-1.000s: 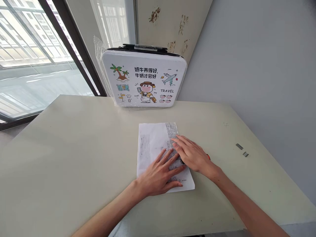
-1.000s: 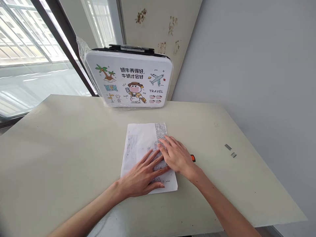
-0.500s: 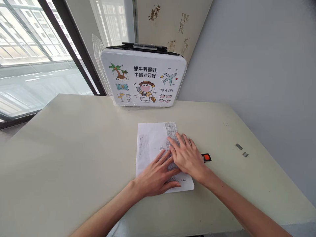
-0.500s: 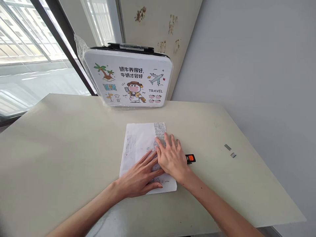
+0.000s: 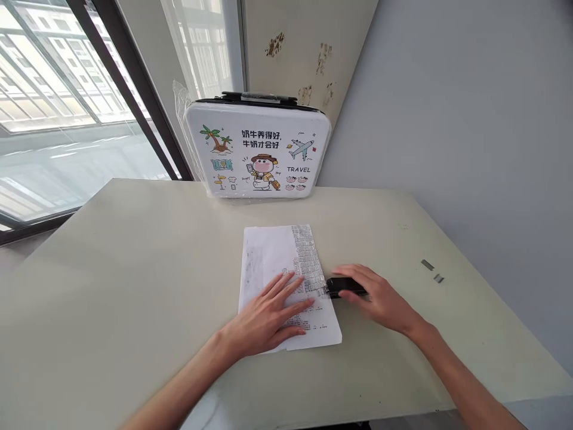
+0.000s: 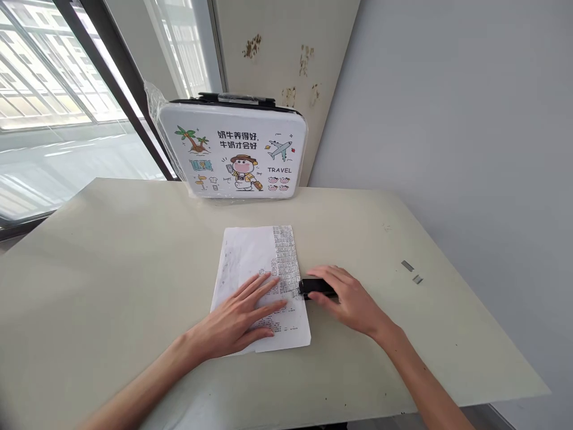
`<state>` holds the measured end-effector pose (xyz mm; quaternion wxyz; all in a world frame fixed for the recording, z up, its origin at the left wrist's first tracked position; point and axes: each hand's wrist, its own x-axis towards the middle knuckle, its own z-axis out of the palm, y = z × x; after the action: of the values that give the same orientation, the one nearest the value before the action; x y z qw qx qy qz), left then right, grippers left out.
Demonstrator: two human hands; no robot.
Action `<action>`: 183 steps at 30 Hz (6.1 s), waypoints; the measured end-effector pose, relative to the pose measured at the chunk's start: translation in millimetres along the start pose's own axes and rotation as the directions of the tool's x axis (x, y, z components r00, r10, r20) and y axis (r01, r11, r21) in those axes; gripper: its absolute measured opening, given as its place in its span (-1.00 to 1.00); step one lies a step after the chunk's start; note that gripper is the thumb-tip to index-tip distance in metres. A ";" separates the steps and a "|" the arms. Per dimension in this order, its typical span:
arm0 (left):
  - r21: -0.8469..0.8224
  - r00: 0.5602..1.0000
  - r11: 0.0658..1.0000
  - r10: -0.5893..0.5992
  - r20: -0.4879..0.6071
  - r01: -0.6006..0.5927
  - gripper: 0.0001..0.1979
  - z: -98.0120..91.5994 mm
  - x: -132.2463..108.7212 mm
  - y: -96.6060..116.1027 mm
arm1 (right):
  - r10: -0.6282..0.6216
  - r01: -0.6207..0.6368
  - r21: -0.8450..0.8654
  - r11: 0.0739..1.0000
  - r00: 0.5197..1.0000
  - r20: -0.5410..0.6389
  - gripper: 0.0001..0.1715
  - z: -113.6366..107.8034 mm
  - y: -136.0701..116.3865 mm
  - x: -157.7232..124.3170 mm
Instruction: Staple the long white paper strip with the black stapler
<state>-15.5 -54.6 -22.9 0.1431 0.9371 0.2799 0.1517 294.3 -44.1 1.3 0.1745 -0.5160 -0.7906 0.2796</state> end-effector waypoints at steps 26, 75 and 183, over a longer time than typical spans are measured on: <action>0.026 0.998 0.998 -0.048 -0.027 0.049 -0.31 53.9 115.3 2.6 | 0.366 -0.323 0.178 0.930 0.756 -0.542 -0.49 -19.4 10.9 -66.7; -0.708 0.293 0.510 -0.860 -0.417 0.488 -0.64 -28.6 6.4 -74.1 | 0.225 -0.017 0.475 0.880 0.895 -0.385 -0.42 76.6 -20.3 90.0; -0.870 0.693 -0.489 -0.647 0.318 -0.057 -0.63 -19.0 17.2 -54.9 | 0.168 -0.491 -0.200 0.848 0.606 -0.778 -0.44 -40.4 169.1 -47.4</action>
<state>-35.2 2.7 -21.5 0.8021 0.1879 0.3411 0.4527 457.8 -24.2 -71.7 0.3137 -0.7472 -0.5790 -0.0894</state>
